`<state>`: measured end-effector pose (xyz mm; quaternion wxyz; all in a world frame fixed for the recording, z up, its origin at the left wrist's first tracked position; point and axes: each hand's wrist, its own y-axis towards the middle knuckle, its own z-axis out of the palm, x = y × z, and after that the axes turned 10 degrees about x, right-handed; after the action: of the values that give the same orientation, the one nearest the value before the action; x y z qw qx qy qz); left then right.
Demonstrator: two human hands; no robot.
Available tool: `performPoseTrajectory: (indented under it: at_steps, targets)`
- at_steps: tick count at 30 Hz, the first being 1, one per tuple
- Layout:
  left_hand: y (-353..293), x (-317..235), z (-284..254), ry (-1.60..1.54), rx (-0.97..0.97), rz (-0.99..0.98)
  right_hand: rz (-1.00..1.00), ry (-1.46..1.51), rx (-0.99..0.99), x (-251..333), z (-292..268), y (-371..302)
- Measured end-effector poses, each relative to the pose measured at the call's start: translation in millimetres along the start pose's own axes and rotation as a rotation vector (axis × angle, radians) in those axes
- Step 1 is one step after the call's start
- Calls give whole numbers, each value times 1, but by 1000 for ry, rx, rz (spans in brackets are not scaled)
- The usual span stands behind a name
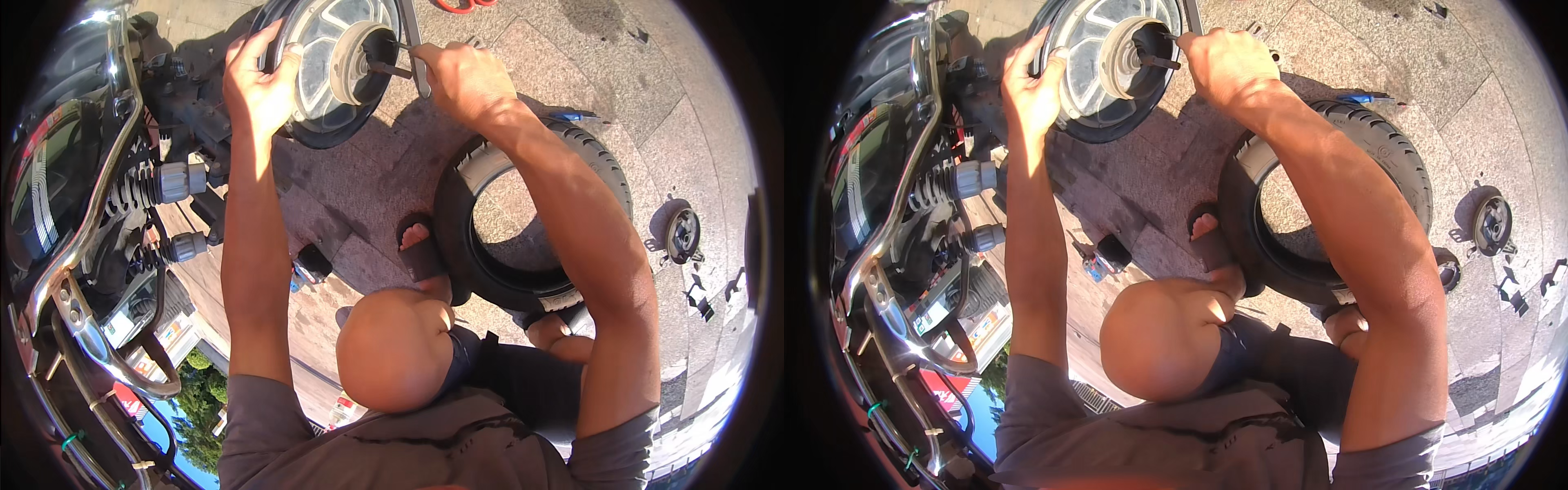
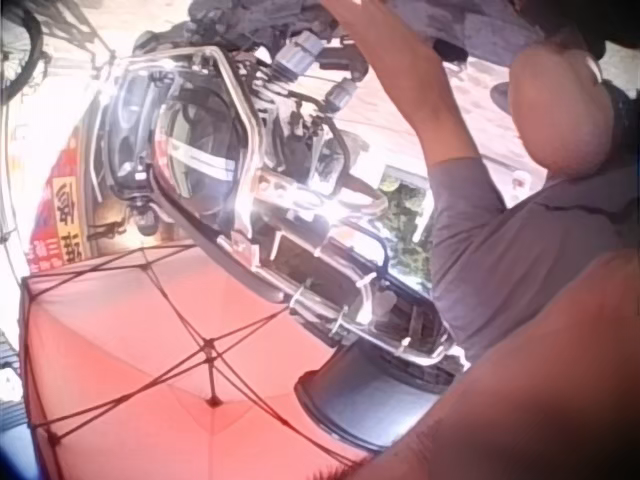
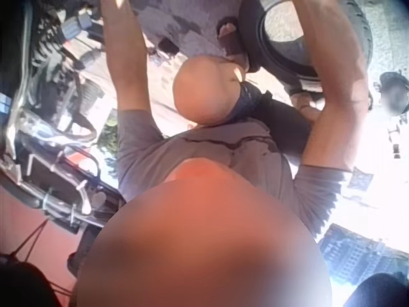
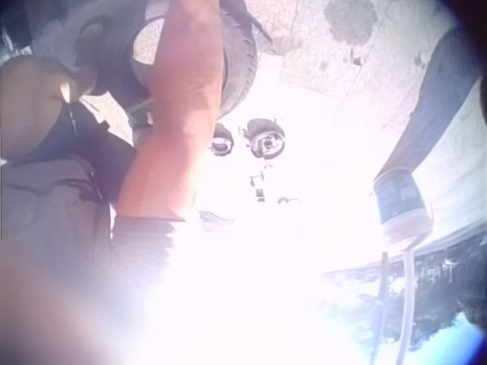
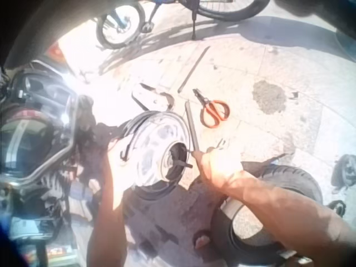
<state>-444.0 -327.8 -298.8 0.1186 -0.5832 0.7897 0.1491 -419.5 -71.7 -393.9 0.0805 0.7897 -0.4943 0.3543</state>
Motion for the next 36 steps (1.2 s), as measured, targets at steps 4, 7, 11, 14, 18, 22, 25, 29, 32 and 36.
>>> performPoseTrajectory:
  at_steps: [4, 7, 11, 14, 18, 22, 25, 29, 32, 36]
  targets:
    - [10, 13, 1, -100, 24, -32, -68, -44, -240, -4, 9, -4]
    - [16, 31, -1, -262, 50, -176, -88, -25, -288, -4, 13, -2]
    - [26, 11, -3, -41, 36, -144, -25, -127, -143, -9, 14, 6]
    - [26, 14, -7, -113, 65, -210, -33, -117, -112, -8, 14, 7]
    - [27, 18, -7, -219, 47, -212, -98, -85, -229, -12, 11, 10]
    - [33, -8, -11, -36, 95, -267, -43, -127, -134, -12, 19, 7]
    - [30, 2, -9, -84, 55, -279, -71, -74, -194, -11, 15, 13]
    - [29, 2, -9, -72, 78, -231, -2, -29, -90, -10, 17, 10]
    - [26, 13, -5, -208, 52, -271, 25, 26, -23, -1, 6, 10]
    - [18, 43, -3, -402, 59, -304, 23, 106, 13, -3, 8, 8]
